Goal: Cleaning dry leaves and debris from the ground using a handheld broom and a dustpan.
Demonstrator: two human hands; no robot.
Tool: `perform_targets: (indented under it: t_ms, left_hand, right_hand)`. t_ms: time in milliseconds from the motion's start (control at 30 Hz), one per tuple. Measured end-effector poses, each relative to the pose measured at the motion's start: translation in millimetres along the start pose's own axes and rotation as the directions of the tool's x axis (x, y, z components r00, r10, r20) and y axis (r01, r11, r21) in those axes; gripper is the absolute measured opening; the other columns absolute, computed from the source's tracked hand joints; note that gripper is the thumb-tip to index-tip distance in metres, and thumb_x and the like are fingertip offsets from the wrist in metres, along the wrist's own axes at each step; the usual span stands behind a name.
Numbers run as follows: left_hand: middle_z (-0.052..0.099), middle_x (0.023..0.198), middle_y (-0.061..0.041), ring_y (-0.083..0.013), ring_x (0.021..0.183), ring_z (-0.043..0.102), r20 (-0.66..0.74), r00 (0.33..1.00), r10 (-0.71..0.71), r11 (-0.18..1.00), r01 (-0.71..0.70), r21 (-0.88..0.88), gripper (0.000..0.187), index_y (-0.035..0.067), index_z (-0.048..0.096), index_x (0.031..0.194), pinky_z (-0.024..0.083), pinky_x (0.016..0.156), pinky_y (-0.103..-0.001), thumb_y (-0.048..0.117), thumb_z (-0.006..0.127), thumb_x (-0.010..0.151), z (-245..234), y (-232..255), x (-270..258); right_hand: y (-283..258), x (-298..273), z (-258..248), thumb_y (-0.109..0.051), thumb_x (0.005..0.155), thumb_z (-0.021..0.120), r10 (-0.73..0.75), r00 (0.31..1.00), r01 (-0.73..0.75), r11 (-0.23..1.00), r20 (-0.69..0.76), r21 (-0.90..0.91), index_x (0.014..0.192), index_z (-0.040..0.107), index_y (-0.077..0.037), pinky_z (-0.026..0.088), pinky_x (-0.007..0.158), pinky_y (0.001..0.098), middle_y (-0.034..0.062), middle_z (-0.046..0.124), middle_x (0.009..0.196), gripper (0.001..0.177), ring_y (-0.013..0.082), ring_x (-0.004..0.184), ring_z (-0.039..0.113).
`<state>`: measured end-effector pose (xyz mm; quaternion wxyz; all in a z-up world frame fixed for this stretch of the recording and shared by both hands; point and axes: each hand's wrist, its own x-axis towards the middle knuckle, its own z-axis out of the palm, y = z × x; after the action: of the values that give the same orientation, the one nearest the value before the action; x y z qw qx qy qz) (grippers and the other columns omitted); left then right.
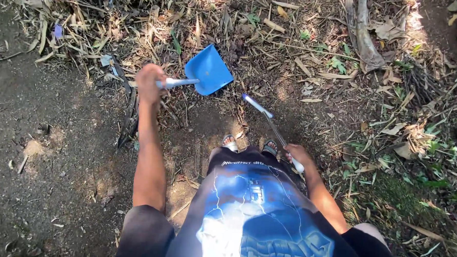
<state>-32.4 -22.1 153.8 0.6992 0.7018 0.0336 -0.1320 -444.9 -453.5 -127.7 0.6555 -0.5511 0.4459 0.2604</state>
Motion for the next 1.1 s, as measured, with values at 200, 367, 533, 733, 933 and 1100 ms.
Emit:
perform_targets:
  t_ms: [200,367,533,733,933,1100]
  left_hand:
    - [0.046,0.068,-0.002,-0.0158,0.061,0.046,0.099,0.995,0.025,0.836,0.034,-0.548,0.007,0.009,0.053,0.086,0.035,0.045,-0.027,0.011,0.05,0.092,-120,1,-9]
    - [0.043,0.064,-0.004,-0.0231,0.079,0.052,0.242,0.966,0.087,0.575,0.149,-0.805,0.013,0.006,0.05,0.086,0.039,0.049,-0.027,0.016,0.056,0.089,-175,0,-55]
    - [0.044,0.064,-0.006,-0.0222,0.082,0.044,0.293,0.925,0.242,0.308,0.213,-0.927,0.016,0.002,0.045,0.091,0.045,0.052,-0.028,0.013,0.054,0.084,-210,-56,-104]
    - [0.048,0.066,-0.008,-0.0247,0.09,0.046,0.298,0.93,0.212,0.11,0.281,-0.953,0.032,-0.002,0.044,0.109,0.045,0.05,-0.031,0.015,0.053,0.084,-244,-132,-173]
    - [0.059,0.09,-0.015,-0.0254,0.086,0.06,-0.208,0.892,-0.402,0.232,-0.121,-0.965,0.047,-0.003,0.05,0.113,0.049,0.048,-0.029,0.038,0.057,0.09,-266,-211,-204]
    - [0.067,0.108,-0.017,-0.0285,0.096,0.069,-0.367,0.615,-0.698,0.447,-0.026,-0.894,0.035,-0.001,0.051,0.117,0.058,0.064,-0.032,0.027,0.055,0.097,-269,-254,-169]
  right_hand:
    - [-62,-12,39,-0.025,0.092,0.067,0.037,0.994,-0.059,0.974,0.104,0.22,0.13,0.061,-0.015,0.038,0.034,0.0272,-0.001,0.052,0.059,0.041,0.0099,0.04,0.045]
    - [-134,24,100,-0.032,0.094,0.077,-0.033,0.966,-0.111,0.841,0.255,0.529,0.131,0.056,0.003,0.038,0.037,0.0211,-0.0019,0.055,0.066,0.056,0.0066,0.045,0.046]
    - [-247,3,147,-0.059,0.08,0.071,-0.047,0.977,-0.156,0.503,0.207,0.85,0.133,0.044,0.006,0.042,0.04,0.021,0.0126,0.075,0.087,0.087,0.0105,0.046,0.046]
    - [-206,62,148,-0.033,0.101,0.082,-0.436,0.787,-0.057,0.654,0.437,0.755,0.125,0.055,-0.013,0.039,0.048,0.0142,-0.0061,0.056,0.084,0.041,-0.0012,0.06,0.047]
    - [-259,-50,211,-0.03,0.091,0.074,-0.44,0.865,0.365,0.882,0.241,0.297,0.102,0.072,-0.002,0.037,0.039,0.0195,-0.0017,0.058,0.071,0.03,0.0027,0.049,0.046]
    - [-298,-56,241,-0.025,0.089,0.077,-0.502,0.84,0.46,0.86,0.206,0.221,0.101,0.071,0.002,0.036,0.038,0.0217,-0.0021,0.056,0.067,0.03,0.0046,0.047,0.045]
